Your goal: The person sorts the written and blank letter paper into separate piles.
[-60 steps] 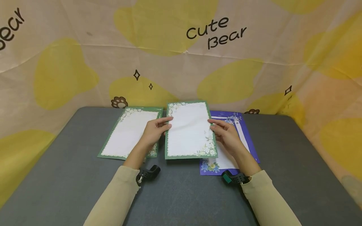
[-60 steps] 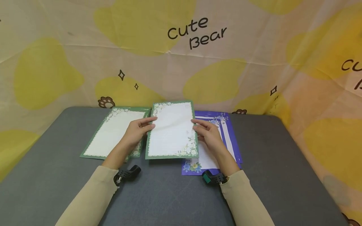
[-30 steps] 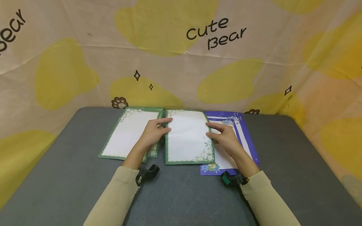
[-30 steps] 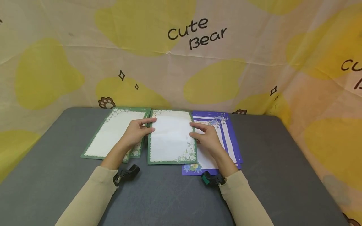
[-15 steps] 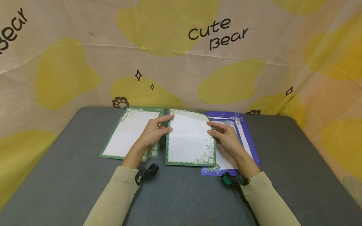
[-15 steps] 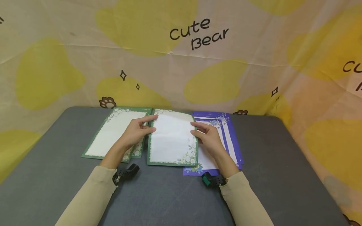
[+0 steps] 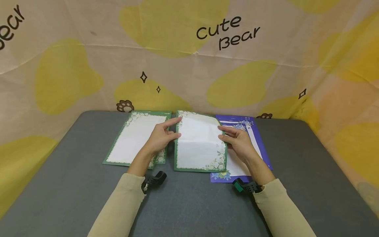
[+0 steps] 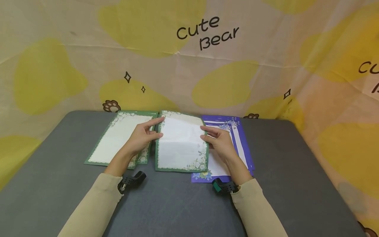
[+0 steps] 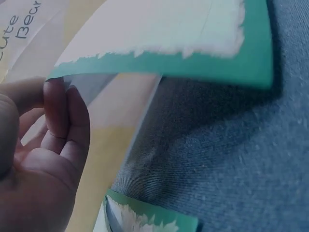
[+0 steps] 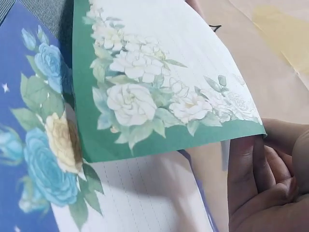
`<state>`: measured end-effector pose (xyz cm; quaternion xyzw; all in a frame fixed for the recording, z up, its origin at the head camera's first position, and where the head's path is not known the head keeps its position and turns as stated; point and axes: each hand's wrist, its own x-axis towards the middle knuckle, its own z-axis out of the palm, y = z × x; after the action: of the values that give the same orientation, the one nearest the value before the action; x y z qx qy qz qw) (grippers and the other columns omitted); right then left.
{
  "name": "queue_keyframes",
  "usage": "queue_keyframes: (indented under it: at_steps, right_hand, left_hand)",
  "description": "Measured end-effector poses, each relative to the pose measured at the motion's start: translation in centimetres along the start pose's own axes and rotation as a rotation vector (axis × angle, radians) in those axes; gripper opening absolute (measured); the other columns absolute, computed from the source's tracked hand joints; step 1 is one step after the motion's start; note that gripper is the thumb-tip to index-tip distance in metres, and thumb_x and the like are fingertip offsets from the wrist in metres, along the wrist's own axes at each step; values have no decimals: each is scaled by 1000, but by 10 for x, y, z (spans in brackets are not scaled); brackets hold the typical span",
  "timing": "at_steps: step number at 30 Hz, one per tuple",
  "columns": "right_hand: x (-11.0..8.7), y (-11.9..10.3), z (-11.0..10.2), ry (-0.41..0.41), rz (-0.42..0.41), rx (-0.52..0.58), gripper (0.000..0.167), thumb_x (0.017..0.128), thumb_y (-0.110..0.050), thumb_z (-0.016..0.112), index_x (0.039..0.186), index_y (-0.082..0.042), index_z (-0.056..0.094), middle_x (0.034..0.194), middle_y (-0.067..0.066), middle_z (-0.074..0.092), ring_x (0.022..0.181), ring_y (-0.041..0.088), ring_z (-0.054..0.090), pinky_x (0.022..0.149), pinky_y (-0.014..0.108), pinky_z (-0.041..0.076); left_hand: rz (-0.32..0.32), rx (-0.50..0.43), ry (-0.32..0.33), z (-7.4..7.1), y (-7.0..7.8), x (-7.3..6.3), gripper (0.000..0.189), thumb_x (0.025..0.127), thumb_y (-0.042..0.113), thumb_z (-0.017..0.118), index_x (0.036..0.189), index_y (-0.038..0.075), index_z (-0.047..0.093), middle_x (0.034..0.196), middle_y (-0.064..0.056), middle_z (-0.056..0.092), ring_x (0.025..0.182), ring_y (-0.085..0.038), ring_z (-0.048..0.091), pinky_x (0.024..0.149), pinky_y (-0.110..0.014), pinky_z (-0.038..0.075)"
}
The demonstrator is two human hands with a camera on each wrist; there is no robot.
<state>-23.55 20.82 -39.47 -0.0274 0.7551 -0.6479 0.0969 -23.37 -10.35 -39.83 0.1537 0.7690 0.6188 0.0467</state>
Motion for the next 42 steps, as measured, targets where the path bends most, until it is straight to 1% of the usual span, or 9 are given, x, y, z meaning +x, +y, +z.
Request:
queue_keyframes:
  at_steps: [5,11,16,23,27,30,36,39,42]
  right_hand:
    - [0,1,6,-21,3,86,48,96,-14,70,141,-3,58,77,-14,70,66,2,64,63,19,57]
    - [-1,2,8,-29,-1,72,47,97,-11,68,142,-3,58,77,-14,68,67,1,59,62,18,52]
    - [0,1,6,-39,6,69,48,96,-11,69,142,-4,57,81,-15,70,72,1,62,63,18,53]
    - [4,0,1,-43,6,144,49,97,-6,66,144,2,53,90,-15,74,65,1,64,61,17,55]
    - [3,-2,-8,-2,-12,190,48,101,-9,62,145,5,50,105,-13,77,64,3,69,62,17,57]
    - [2,-2,-10,4,-16,81,49,101,-21,63,144,0,53,124,-3,73,77,4,71,69,20,59]
    - [2,-2,3,-44,-29,50,49,102,-26,61,146,-7,53,134,6,66,91,9,74,77,27,62]
    - [1,-2,7,-21,-63,96,47,102,-21,62,145,-6,52,117,-5,73,81,10,74,71,26,62]
    - [0,-2,9,-24,-95,35,43,101,-19,63,141,-7,56,100,-14,73,78,6,70,68,24,60]
  left_hand:
    - [21,-38,11,3,-3,2,62,100,9,63,156,26,42,164,-6,34,39,-10,24,44,-25,31]
    - [39,-30,20,6,-4,2,64,99,9,65,156,26,41,118,-22,52,40,-10,23,45,-24,30]
    - [40,-37,25,6,-5,1,65,98,8,65,156,26,41,164,-3,36,41,-11,24,45,-24,30]
    - [72,-84,42,-4,-7,1,66,98,5,64,157,24,40,167,4,31,42,-16,22,44,-22,31]
    - [111,-146,81,-13,-6,-1,66,99,0,61,158,17,38,167,4,31,111,-14,65,63,-13,49]
    - [127,-197,65,-15,-4,-1,67,99,0,60,159,14,34,169,4,27,160,-18,8,95,-9,48]
    - [116,-194,41,-10,-3,2,67,98,1,62,158,16,36,168,6,29,148,-11,36,63,-15,48]
    - [106,-153,36,-8,-3,2,66,99,3,62,158,17,37,167,4,30,97,-2,60,51,-20,38]
    - [95,-116,14,-6,-3,2,65,99,4,62,158,18,37,168,2,29,52,-5,41,48,-21,35]
